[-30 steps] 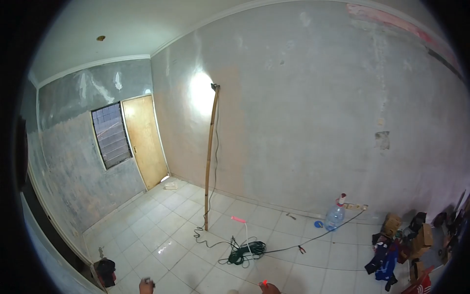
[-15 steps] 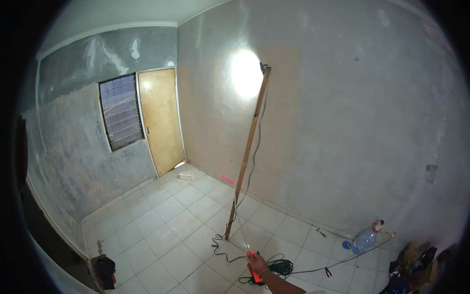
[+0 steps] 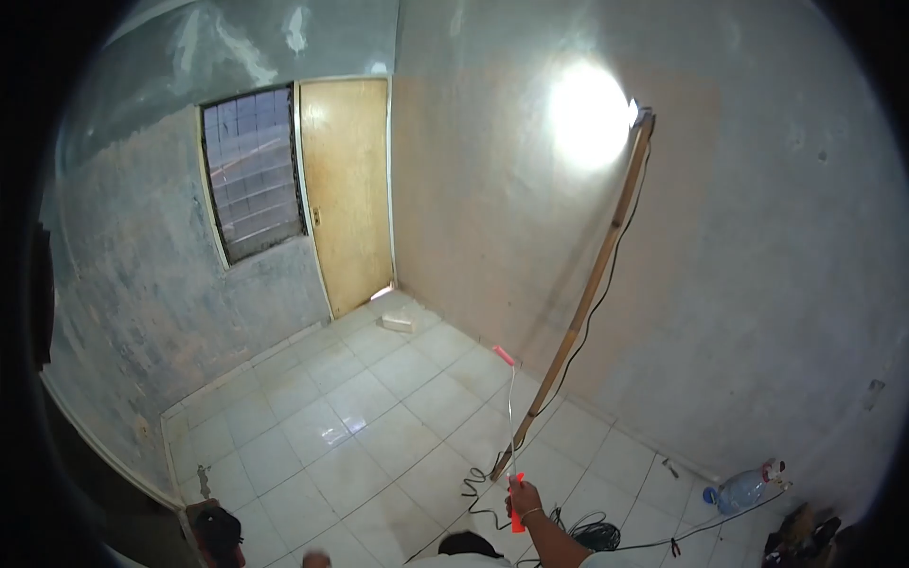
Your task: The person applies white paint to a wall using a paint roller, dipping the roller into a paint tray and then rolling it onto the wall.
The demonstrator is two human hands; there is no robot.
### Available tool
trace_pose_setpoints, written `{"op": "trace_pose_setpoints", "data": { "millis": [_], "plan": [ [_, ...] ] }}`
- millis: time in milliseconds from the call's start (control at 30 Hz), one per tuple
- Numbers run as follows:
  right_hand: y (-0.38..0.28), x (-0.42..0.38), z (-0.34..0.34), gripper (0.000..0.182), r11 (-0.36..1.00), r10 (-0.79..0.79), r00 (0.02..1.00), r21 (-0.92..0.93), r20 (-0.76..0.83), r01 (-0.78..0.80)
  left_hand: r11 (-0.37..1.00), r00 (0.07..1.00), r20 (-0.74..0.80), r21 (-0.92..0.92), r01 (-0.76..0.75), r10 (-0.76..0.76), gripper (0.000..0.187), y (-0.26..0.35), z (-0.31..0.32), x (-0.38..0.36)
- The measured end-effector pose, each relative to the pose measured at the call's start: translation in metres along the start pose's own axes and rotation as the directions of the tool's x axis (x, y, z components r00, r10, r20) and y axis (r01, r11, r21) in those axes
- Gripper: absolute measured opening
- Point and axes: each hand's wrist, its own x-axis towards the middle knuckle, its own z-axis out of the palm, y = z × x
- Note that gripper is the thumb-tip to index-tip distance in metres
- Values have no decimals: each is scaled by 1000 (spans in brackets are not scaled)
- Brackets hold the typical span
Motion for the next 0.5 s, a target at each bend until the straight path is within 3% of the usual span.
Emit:
{"op": "trace_pose_setpoints", "data": {
  "millis": [33,67,100,167,200,267,333,400,433,467,500],
  "plan": [
    [-8,8,12,40,999,31,999,31,-11,-30,999,997,-81,-41,9,-12,46,8,-57,51],
    [-20,22,25,40,997,49,999,61,-20,-48,728,928,-261,-686,16,-266,43,40,-113,57],
    [-22,37,35,40,997,66,998,54,-26,-64,714,914,-330,-697,-69,-235,43,92,-205,31],
    [-25,71,53,40,997,73,997,17,-36,-73,605,911,-404,-747,-276,-84,44,129,-288,59],
    [-30,88,63,40,996,87,995,-21,-48,-88,604,912,-402,-748,-275,-83,44,137,-308,79],
    [-46,117,84,38,994,105,993,-34,-54,-107,524,890,-451,-744,-415,65,46,149,-337,121],
    [-52,165,105,39,984,108,992,-132,-71,-116,550,903,-423,-738,-391,75,45,139,-328,169],
    [-65,222,129,39,977,103,989,-178,-104,-120,761,948,-309,-632,-147,-73,43,115,-303,197],
    [-74,256,142,39,970,60,996,-233,-62,-73,805,963,-216,-593,2,-161,44,90,-276,217],
    [-76,273,154,40,957,30,999,-289,-18,-34,903,908,11,101,-418,419,49,10,-197,303],
    [-107,282,176,39,977,174,983,-115,-63,-181,920,943,171,225,-320,286,52,8,-183,283]
  ]
}}
